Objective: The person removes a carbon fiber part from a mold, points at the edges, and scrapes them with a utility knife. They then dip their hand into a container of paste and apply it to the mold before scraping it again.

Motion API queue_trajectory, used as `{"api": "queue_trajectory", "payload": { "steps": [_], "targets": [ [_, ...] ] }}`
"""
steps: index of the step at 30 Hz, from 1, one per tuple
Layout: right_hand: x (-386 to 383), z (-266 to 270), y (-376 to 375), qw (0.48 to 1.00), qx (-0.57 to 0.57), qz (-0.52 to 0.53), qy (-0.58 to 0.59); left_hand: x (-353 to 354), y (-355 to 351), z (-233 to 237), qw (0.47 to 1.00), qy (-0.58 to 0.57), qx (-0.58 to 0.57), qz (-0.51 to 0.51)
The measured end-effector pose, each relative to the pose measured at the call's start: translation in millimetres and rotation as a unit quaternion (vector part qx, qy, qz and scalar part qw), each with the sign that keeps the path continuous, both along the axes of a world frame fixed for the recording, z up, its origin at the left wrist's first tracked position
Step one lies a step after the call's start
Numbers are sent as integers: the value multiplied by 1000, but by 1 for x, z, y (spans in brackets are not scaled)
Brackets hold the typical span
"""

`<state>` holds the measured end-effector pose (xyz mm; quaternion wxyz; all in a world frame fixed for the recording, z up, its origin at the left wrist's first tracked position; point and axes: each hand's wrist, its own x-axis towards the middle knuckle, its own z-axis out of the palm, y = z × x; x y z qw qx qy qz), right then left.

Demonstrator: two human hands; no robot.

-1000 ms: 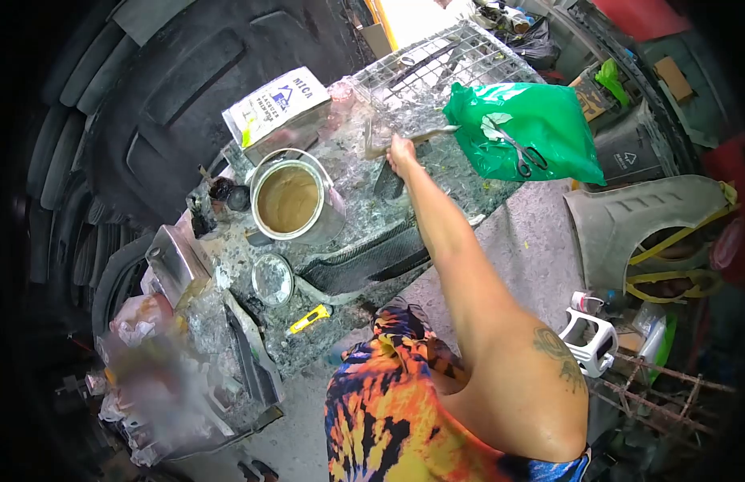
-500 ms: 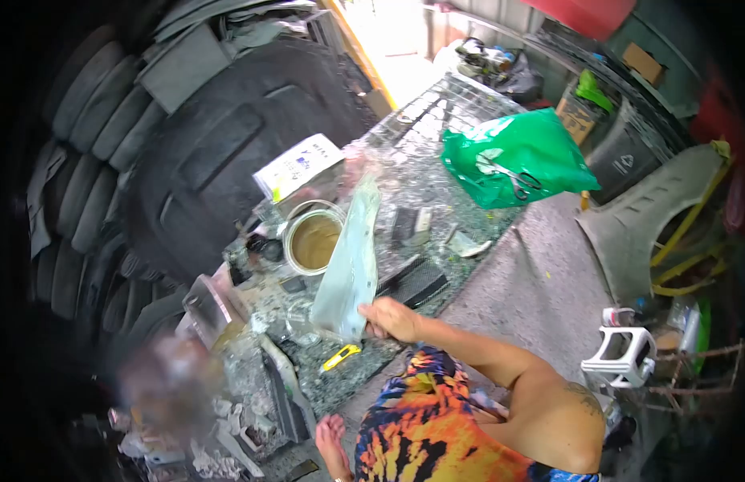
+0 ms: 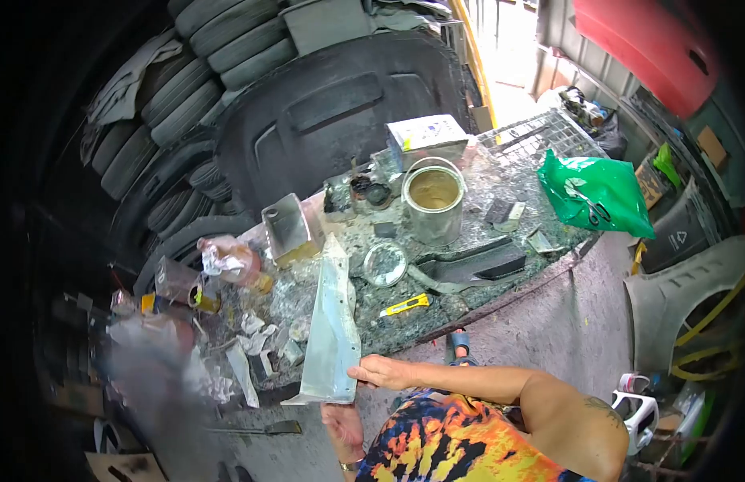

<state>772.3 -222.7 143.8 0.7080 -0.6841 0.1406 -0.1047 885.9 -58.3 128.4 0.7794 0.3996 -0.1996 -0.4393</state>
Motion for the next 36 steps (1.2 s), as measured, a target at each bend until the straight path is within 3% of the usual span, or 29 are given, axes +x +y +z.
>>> {"api": "queue_trajectory", "payload": {
  "steps": [7, 12, 14, 15, 17, 19, 20, 22, 23, 25, 26, 28, 30, 31, 34, 36],
  "targets": [
    [21, -20, 28, 997, -43, 53, 19, 12, 20, -10, 980, 137, -69, 129],
    [7, -8, 4, 985, -113, 118, 51, -1, 13, -16, 983, 106, -41, 144],
    [3, -32, -2, 980, -150, 128, 30, -6, 10, -26, 986, 76, -51, 139],
    [0, -35, -6, 974, -184, 133, 12, -8, 12, -37, 979, 113, -19, 171],
    [-8, -27, -16, 978, -140, 157, 14, -10, 15, -66, 967, 151, 14, 206],
    [-14, -23, -27, 978, -91, 185, 15, -9, 19, -91, 966, 180, 51, 179],
    [-17, -24, -32, 975, -112, 193, -1, -12, 7, -63, 965, 177, 54, 187],
    [-25, -12, -47, 968, -129, 214, -20, -23, -27, 17, 928, 318, 78, 178],
    [-30, 12, -59, 961, -121, 249, -2, -19, -26, 7, 925, 317, 77, 193],
    [-32, 18, -71, 948, -112, 299, 9, -1, -18, -22, 952, 303, 29, 28],
    [-30, 8, -76, 935, -102, 338, 18, 1, -20, -16, 952, 301, 28, 45],
    [-31, -3, -81, 915, -89, 392, 25, 4, -43, 4, 972, 212, 97, -25],
    [-30, -9, -85, 901, 18, 428, 72, -14, -79, 53, 971, 218, 94, -28],
    [-29, -10, -89, 895, 18, 441, 68, -23, -93, 69, 969, 224, 92, -50],
    [-30, -18, -97, 866, 88, 482, 96, -35, -106, 67, 969, 209, 103, -82],
    [-32, -21, -103, 877, 103, 451, 128, -40, -109, 62, 971, 213, 82, -71]
  ]
}}
